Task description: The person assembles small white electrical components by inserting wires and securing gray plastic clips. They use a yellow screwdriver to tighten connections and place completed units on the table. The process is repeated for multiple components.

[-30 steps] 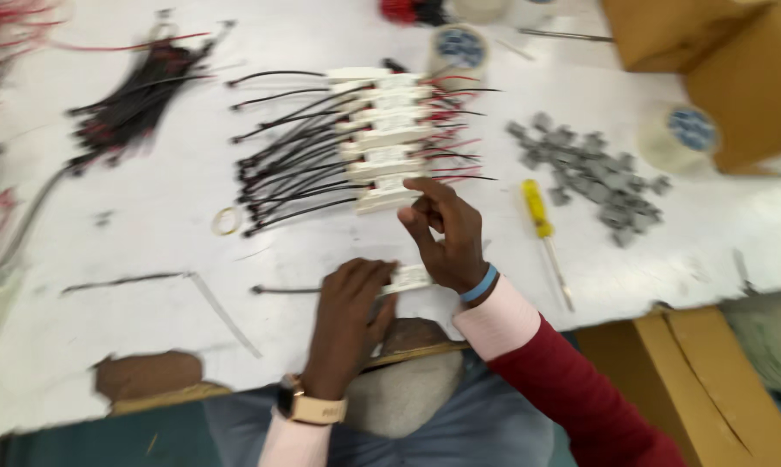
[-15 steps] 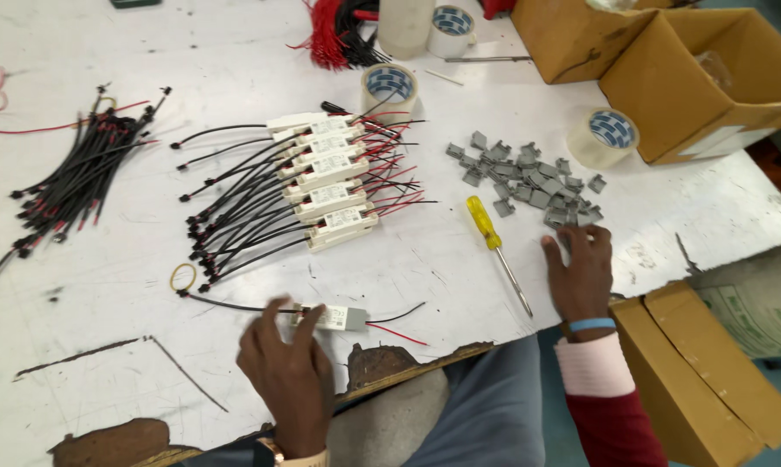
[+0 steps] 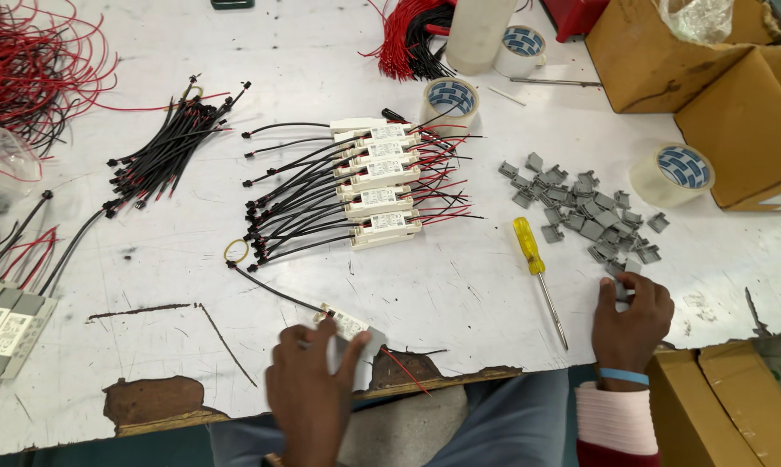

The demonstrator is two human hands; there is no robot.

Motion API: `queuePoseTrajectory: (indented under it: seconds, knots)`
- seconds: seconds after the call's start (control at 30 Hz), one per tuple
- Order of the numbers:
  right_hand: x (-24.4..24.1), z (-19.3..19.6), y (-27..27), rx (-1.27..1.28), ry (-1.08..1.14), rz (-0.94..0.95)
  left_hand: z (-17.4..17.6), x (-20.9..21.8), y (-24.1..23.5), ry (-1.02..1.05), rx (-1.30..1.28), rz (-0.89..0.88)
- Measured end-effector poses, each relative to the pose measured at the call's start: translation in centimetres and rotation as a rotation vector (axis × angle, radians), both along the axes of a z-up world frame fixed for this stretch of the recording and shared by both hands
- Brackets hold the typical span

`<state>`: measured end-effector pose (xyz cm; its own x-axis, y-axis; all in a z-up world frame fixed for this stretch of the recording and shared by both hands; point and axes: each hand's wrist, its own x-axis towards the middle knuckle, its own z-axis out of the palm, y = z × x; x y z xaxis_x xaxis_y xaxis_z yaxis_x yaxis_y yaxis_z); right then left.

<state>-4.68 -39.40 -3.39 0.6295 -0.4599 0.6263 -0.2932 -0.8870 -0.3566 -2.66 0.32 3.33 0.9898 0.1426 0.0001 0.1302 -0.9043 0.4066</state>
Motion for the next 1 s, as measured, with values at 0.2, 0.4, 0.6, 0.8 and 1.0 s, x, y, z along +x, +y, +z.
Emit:
queuePoseTrajectory:
  seconds: [0.2,0.4,0.6,0.8,1.0]
  knots:
    - [-0.3,-0.3,-0.4,0.201,-0.075,0.156,0.2,-0.7,3.7,0.138,-0.175,0.121]
    - [-0.9,-0.8,-1.4,0.170,-0.119,0.271,0.3,-1.9,4.9,-0.049,-0.133,0.054]
    - [-1.1,-2.1,-2.4,0.127,-0.094,0.303,1.9,-1.6,5.4,0.045,-0.204,0.202]
    - [-1.1,-2.3,-3.1,0.038,-0.110,0.384,5.5,-3.9,7.2,-0.255,-0.344,0.362]
    - [-0.6,-1.4,-1.9,0.374,-0.255,0.432,3.6,-1.2,4.1,-0.552,-0.305,-0.324]
